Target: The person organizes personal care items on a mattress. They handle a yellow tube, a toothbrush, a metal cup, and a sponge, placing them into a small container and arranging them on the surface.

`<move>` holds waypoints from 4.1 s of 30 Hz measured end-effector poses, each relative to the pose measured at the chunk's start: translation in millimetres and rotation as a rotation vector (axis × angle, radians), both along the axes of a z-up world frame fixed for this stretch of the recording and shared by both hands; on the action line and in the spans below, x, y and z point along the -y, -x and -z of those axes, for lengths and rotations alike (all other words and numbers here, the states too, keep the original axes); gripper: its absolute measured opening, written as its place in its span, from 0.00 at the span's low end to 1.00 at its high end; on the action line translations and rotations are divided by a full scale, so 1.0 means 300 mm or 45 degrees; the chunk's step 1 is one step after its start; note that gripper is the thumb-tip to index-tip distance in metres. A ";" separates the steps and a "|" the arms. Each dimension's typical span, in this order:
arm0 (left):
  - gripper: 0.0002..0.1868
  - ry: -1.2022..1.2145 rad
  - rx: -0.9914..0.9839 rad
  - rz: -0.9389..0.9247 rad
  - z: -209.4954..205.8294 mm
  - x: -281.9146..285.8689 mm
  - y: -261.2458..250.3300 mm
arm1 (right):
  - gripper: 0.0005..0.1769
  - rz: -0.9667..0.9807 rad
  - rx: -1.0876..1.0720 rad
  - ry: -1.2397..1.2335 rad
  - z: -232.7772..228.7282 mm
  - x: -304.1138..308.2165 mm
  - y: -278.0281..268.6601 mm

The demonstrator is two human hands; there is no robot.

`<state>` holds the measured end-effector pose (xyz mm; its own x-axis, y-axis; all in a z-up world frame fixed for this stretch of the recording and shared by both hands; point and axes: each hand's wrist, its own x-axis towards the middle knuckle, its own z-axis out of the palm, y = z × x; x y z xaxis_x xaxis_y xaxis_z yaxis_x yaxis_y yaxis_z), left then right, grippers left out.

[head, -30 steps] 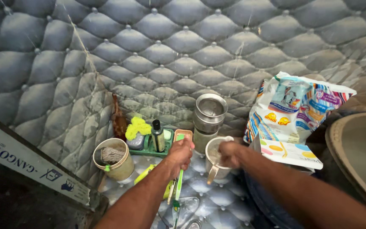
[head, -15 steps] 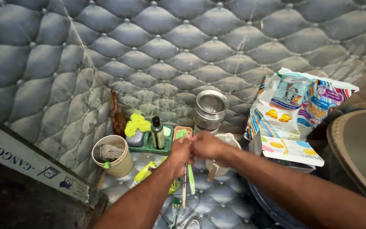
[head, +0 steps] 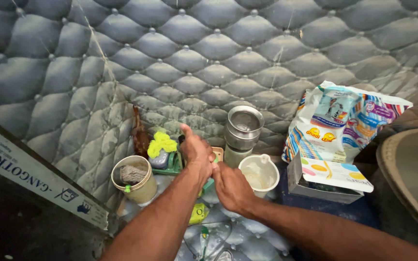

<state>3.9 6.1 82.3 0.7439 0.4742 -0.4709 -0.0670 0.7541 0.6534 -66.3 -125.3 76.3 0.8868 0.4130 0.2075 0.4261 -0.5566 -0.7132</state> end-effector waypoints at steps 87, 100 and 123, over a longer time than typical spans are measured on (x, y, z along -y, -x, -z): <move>0.09 -2.061 -0.166 1.024 -0.568 -0.235 0.106 | 0.13 -0.396 -0.035 0.125 -0.289 -0.082 -0.227; 0.18 -2.412 -0.831 0.278 -0.391 -0.569 0.394 | 0.20 -0.432 -0.028 0.312 -0.244 0.056 -0.222; 0.09 -1.680 -0.622 0.404 -0.432 -0.543 0.190 | 0.17 -0.339 -0.831 -0.245 -0.093 -0.091 -0.209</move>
<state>-53.0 169.0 211.9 0.7941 0.6047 -0.0607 0.4153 -0.4669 0.7807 -3.7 -98.2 104.3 0.7294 0.6412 -0.2384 -0.0157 -0.3328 -0.9429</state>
